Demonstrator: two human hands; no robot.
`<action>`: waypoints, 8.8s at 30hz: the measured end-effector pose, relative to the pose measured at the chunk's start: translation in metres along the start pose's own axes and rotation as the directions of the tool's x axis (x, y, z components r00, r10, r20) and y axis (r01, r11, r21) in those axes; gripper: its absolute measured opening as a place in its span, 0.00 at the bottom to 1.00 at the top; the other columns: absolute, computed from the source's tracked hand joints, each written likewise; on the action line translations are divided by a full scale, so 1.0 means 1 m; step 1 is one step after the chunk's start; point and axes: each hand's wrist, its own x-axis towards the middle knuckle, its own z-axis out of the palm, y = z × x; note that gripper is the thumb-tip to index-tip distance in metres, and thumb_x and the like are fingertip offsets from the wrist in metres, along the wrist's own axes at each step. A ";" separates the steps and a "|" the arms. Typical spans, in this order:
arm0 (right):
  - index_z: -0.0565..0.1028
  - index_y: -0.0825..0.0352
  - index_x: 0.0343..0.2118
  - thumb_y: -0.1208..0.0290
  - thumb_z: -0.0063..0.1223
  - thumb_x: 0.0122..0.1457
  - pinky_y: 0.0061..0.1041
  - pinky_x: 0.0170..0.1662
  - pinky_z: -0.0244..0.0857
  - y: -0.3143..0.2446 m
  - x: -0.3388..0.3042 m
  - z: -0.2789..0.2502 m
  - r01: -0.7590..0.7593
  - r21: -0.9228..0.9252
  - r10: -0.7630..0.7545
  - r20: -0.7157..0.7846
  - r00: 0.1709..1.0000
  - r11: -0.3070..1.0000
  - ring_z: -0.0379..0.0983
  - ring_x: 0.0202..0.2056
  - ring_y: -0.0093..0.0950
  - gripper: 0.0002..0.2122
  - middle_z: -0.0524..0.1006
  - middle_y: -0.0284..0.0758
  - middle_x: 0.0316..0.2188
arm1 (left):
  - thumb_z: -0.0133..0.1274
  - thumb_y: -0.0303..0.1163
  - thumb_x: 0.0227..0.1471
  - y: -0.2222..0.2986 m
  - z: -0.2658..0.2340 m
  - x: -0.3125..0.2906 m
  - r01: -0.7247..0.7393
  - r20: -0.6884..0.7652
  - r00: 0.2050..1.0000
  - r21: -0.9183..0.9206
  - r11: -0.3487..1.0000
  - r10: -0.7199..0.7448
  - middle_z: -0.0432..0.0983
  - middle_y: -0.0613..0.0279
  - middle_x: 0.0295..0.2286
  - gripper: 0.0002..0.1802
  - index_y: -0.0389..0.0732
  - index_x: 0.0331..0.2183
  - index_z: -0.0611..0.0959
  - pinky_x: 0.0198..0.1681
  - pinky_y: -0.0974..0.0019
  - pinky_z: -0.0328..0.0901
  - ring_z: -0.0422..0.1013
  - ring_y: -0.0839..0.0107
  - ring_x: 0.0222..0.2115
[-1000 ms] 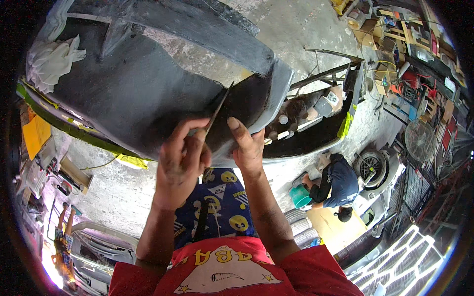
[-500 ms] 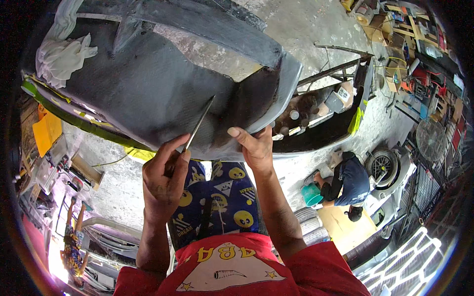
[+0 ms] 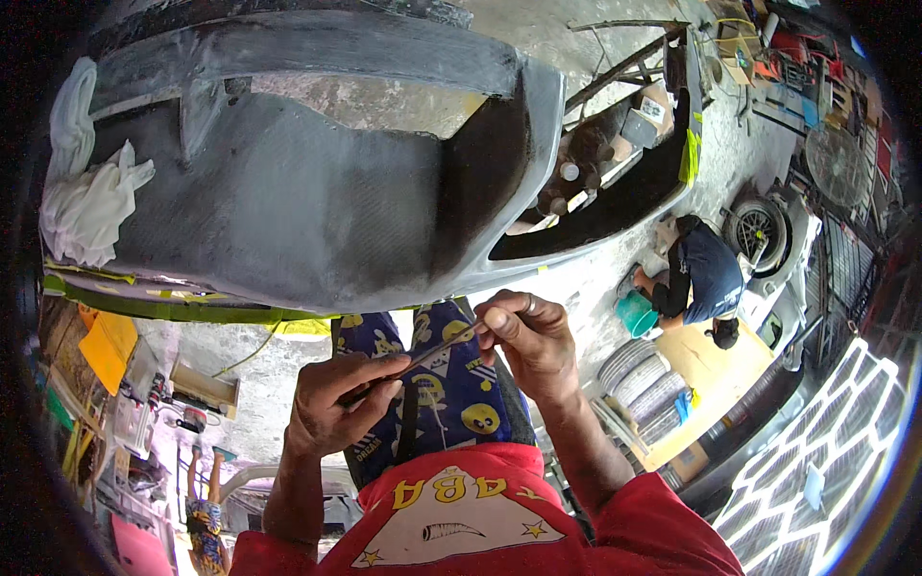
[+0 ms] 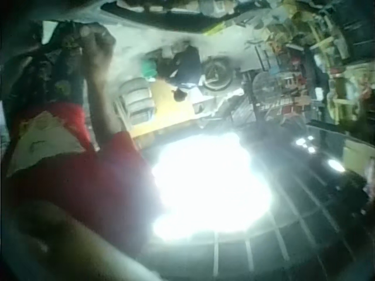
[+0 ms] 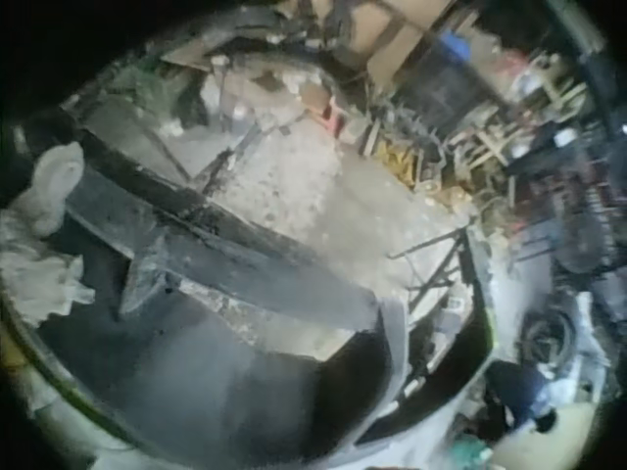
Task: The person uses a metal scraper to remove material from a large black car part, likely a bumper, resting on a stand. They repeatedly scrape along seams and edges, occasionally wiping the surface with a white cloth.
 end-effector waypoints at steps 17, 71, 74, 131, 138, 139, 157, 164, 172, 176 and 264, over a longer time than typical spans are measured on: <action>0.68 0.77 0.61 0.66 0.74 0.55 0.33 0.64 0.62 0.006 0.073 0.010 0.307 -0.148 -0.316 -0.036 0.948 0.940 0.72 0.58 0.31 0.36 0.76 0.43 0.57 | 0.55 0.20 0.62 0.013 -0.012 0.035 0.112 -0.202 0.978 0.282 0.953 -0.055 0.84 0.46 0.35 0.18 0.33 0.54 0.81 0.33 0.65 0.74 0.82 0.62 0.29; 0.84 0.73 0.41 0.77 0.71 0.51 0.27 0.46 0.76 0.006 0.096 -0.004 0.092 -0.171 -0.085 0.046 0.995 0.981 0.82 0.36 0.25 0.13 0.86 0.37 0.35 | 0.55 0.18 0.62 0.033 -0.037 0.071 0.205 -0.071 0.978 0.207 0.957 -0.194 0.82 0.45 0.28 0.19 0.29 0.54 0.81 0.31 0.72 0.69 0.76 0.77 0.26; 0.85 0.73 0.41 0.76 0.70 0.51 0.27 0.46 0.76 0.006 0.096 -0.005 0.091 -0.159 -0.083 0.056 0.995 0.983 0.82 0.36 0.25 0.13 0.86 0.37 0.36 | 0.55 0.19 0.62 0.036 -0.036 0.072 0.207 -0.045 0.978 0.245 0.947 -0.202 0.82 0.47 0.27 0.19 0.29 0.54 0.81 0.30 0.72 0.68 0.74 0.79 0.26; 0.80 0.73 0.46 0.72 0.70 0.54 0.25 0.50 0.72 0.019 0.094 -0.007 0.185 -0.208 -0.192 -0.015 0.981 0.961 0.79 0.41 0.23 0.18 0.84 0.33 0.41 | 0.52 0.21 0.66 -0.036 0.039 0.040 0.073 -0.351 0.923 -0.241 0.968 -0.157 0.77 0.61 0.24 0.16 0.33 0.54 0.81 0.24 0.71 0.64 0.69 0.79 0.20; 0.80 0.72 0.47 0.70 0.70 0.53 0.27 0.51 0.70 0.017 0.095 -0.004 0.189 -0.254 -0.196 -0.005 0.981 0.949 0.77 0.42 0.24 0.20 0.82 0.33 0.42 | 0.51 0.22 0.67 -0.044 0.040 0.017 0.081 -0.419 0.895 -0.188 0.979 -0.154 0.72 0.68 0.20 0.18 0.35 0.56 0.80 0.24 0.75 0.60 0.65 0.86 0.21; 0.79 0.72 0.48 0.70 0.70 0.53 0.27 0.52 0.69 0.017 0.095 -0.004 0.194 -0.256 -0.200 0.001 0.980 0.947 0.77 0.43 0.24 0.20 0.82 0.33 0.43 | 0.52 0.22 0.66 -0.044 0.041 0.012 0.081 -0.423 0.893 -0.182 0.980 -0.153 0.74 0.67 0.21 0.18 0.35 0.56 0.80 0.24 0.75 0.60 0.65 0.86 0.21; 0.73 0.70 0.44 0.59 0.78 0.51 0.25 0.42 0.68 -0.046 0.067 -0.065 -0.012 -0.272 0.086 0.259 0.962 0.962 0.73 0.39 0.25 0.27 0.74 0.36 0.38 | 0.56 0.14 0.56 -0.015 0.140 0.016 -0.002 -0.486 0.853 -0.367 0.930 -0.190 0.84 0.51 0.29 0.21 0.30 0.53 0.82 0.25 0.70 0.68 0.76 0.74 0.22; 0.76 0.71 0.43 0.62 0.78 0.52 0.23 0.43 0.69 -0.036 0.078 -0.077 -0.023 -0.268 0.128 0.383 0.915 0.963 0.74 0.39 0.23 0.23 0.75 0.36 0.40 | 0.57 0.16 0.57 -0.006 0.139 0.010 0.129 -0.435 0.858 -0.335 0.933 -0.275 0.83 0.52 0.28 0.21 0.32 0.53 0.83 0.24 0.69 0.66 0.76 0.74 0.21; 0.80 0.70 0.40 0.72 0.66 0.62 0.25 0.34 0.78 -0.030 0.065 -0.060 -0.105 0.019 0.094 0.298 0.950 0.994 0.78 0.32 0.27 0.08 0.77 0.39 0.34 | 0.57 0.21 0.59 -0.005 0.116 0.013 0.112 -0.236 0.901 -0.684 0.721 -0.364 0.84 0.50 0.37 0.26 0.32 0.60 0.77 0.34 0.71 0.71 0.77 0.74 0.29; 0.81 0.70 0.40 0.75 0.64 0.62 0.28 0.33 0.80 -0.026 0.061 -0.051 -0.120 0.208 0.047 0.325 0.945 0.971 0.81 0.30 0.30 0.06 0.79 0.43 0.35 | 0.59 0.26 0.62 -0.012 0.099 0.019 -0.206 -0.289 0.950 -0.867 0.455 -0.120 0.82 0.44 0.42 0.27 0.29 0.60 0.75 0.36 0.70 0.71 0.78 0.70 0.32; 0.82 0.72 0.37 0.75 0.59 0.67 0.26 0.29 0.75 0.000 0.023 0.003 0.028 0.069 -0.042 0.218 0.975 0.997 0.77 0.30 0.27 0.06 0.78 0.44 0.34 | 0.55 0.20 0.62 0.008 0.020 -0.002 0.264 0.090 0.965 -0.317 0.911 -0.248 0.84 0.45 0.43 0.26 0.33 0.61 0.75 0.40 0.64 0.77 0.83 0.66 0.33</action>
